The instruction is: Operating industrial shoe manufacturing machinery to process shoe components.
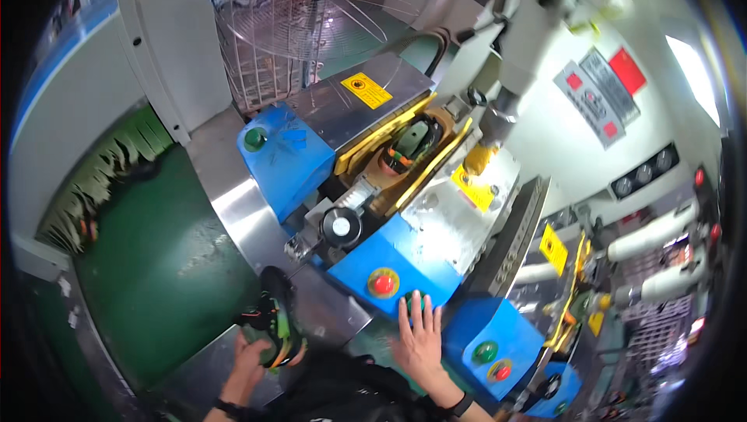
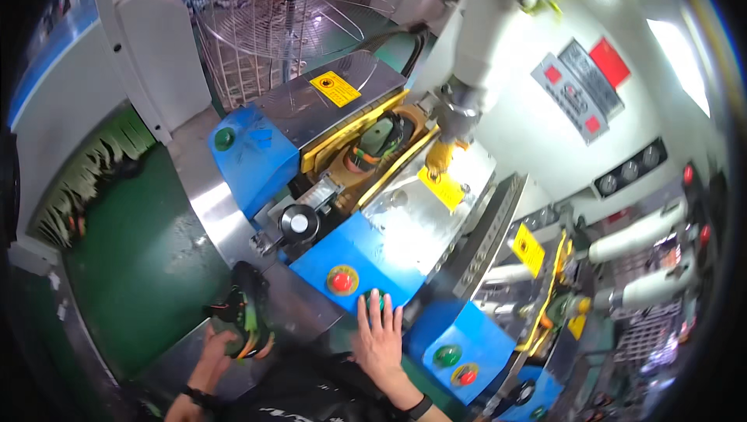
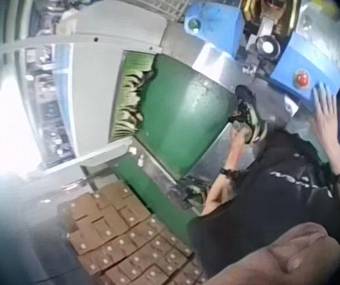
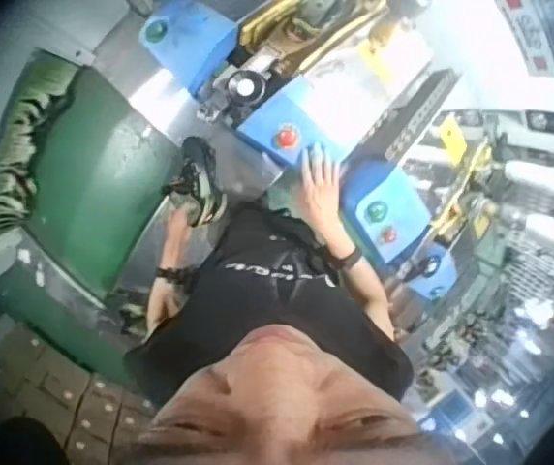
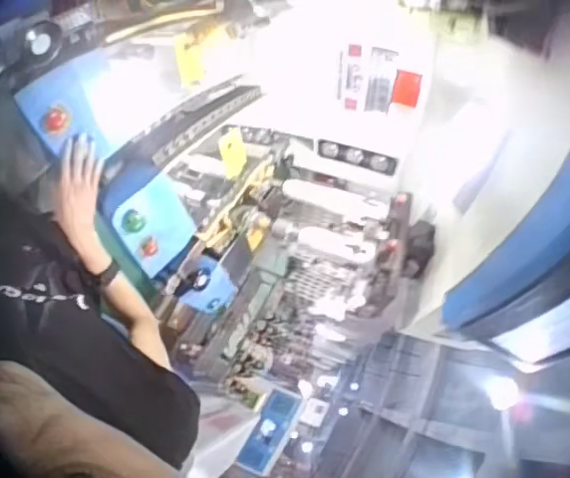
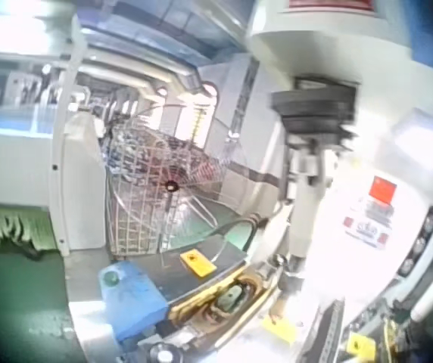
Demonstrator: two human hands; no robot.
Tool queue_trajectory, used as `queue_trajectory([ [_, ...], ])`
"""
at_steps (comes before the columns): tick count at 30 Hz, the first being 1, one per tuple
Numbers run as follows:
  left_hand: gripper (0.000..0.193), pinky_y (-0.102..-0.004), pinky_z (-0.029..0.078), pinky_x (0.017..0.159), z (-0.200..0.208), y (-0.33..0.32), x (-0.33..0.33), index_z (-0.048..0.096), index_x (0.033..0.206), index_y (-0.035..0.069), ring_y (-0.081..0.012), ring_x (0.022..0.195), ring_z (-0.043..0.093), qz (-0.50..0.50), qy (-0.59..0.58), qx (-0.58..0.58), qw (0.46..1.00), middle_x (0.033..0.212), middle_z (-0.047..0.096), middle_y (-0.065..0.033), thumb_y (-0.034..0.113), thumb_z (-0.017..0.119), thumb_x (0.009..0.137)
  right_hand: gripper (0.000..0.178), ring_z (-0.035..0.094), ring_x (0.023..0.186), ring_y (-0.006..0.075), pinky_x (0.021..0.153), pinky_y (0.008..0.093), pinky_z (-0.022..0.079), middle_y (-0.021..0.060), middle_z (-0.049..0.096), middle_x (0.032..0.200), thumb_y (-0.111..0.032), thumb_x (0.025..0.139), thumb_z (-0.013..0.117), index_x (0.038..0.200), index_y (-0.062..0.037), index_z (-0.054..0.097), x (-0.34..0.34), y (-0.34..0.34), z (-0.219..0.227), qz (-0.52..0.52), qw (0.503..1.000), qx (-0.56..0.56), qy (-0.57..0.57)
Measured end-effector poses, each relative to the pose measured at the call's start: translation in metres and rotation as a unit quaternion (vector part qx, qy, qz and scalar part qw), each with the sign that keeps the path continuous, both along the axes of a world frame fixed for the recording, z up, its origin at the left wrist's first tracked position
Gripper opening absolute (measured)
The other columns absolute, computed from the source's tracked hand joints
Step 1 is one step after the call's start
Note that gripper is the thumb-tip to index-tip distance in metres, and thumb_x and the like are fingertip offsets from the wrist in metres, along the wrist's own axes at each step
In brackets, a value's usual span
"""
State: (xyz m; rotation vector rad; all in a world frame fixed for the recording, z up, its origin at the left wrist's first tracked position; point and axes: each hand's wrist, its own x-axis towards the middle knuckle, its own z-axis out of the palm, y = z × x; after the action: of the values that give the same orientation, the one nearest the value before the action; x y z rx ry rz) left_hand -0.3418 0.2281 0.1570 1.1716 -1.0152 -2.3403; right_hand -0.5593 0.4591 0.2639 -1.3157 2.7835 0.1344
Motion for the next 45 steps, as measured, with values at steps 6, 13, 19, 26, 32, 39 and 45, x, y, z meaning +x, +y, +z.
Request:
queue_trajectory([
  [6,0.040,-0.0394,0.052,0.079,-0.003,0.041,0.074,0.055,0.104,0.003,-0.0249,0.083,0.062,0.139,-0.036,0.054,0.988,0.092,0.060,-0.0083,-0.006,0.055,0.065,0.069,0.033,0.130,0.0446,0.105,0.0545,0.030,0.0263,0.030,0.144,-0.023,0.078,0.069,0.134,0.0037,0.038,0.044,-0.012,0.011,-0.045,0.948,-0.277,-0.152],
  [13,0.022,-0.0446,0.052,0.082,0.013,0.092,0.191,0.057,0.089,-0.002,-0.0313,0.084,0.063,0.242,-0.035,0.139,0.960,0.089,0.062,-0.0139,0.005,0.054,0.068,0.038,0.058,0.107,0.0382,0.094,0.0415,0.045,0.0240,0.060,0.114,-0.019,0.087,0.059,0.118,0.0028,0.056,0.121,0.058,-0.051,-0.013,0.831,-0.335,-0.444],
  [19,0.046,-0.0363,0.047,0.083,-0.004,0.086,0.308,0.050,0.107,0.005,-0.0238,0.086,0.057,0.443,-0.162,-0.128,0.873,0.092,0.056,-0.0084,-0.005,0.058,0.063,0.031,0.066,0.095,0.0290,0.083,0.0331,0.050,0.0189,0.067,0.103,-0.015,0.087,0.060,0.113,0.0022,0.060,0.133,0.044,-0.034,0.032,0.826,-0.310,-0.470],
  [26,0.065,-0.0358,0.039,0.101,-0.076,0.091,0.412,0.041,0.129,-0.002,-0.0264,0.115,0.053,0.345,-0.379,-0.268,0.816,0.118,0.055,-0.0163,-0.001,0.063,0.067,0.027,0.067,0.084,0.0222,0.075,0.0328,0.051,0.0151,0.069,0.092,-0.012,0.089,0.058,0.112,0.0010,0.061,0.180,-0.044,-0.106,0.094,0.878,-0.237,-0.406],
  [32,0.062,-0.0381,0.039,0.102,-0.003,-0.083,0.404,0.040,0.130,-0.005,-0.0331,0.121,0.050,0.235,-0.339,-0.432,0.802,0.127,0.052,-0.0233,0.012,0.067,0.076,0.047,0.063,0.102,0.0300,0.088,0.0368,0.050,0.0184,0.065,0.106,-0.025,0.082,0.067,0.118,0.0024,0.055,0.273,-0.287,-0.096,0.170,0.837,-0.036,-0.519],
  [39,0.061,-0.0508,0.020,0.112,-0.173,-0.289,0.451,0.041,0.129,-0.006,-0.0432,0.134,0.025,0.020,-0.513,-0.549,0.660,0.143,0.029,-0.0257,0.030,0.058,0.083,0.065,0.057,0.110,0.0367,0.093,0.0424,0.047,0.0251,0.057,0.120,-0.038,0.080,0.068,0.124,0.0047,0.047,0.381,-0.625,-0.122,0.482,0.806,-0.076,-0.335],
  [45,0.055,-0.0509,0.026,0.107,-0.182,-0.319,0.450,0.049,0.124,-0.002,-0.0355,0.129,0.038,0.089,-0.522,-0.526,0.665,0.137,0.041,-0.0209,0.027,0.061,0.079,0.074,0.061,0.095,0.0384,0.082,0.0439,0.051,0.0256,0.064,0.097,-0.043,0.068,0.077,0.116,0.0072,0.049,0.474,-0.855,-0.114,0.571,0.806,-0.017,-0.156],
])
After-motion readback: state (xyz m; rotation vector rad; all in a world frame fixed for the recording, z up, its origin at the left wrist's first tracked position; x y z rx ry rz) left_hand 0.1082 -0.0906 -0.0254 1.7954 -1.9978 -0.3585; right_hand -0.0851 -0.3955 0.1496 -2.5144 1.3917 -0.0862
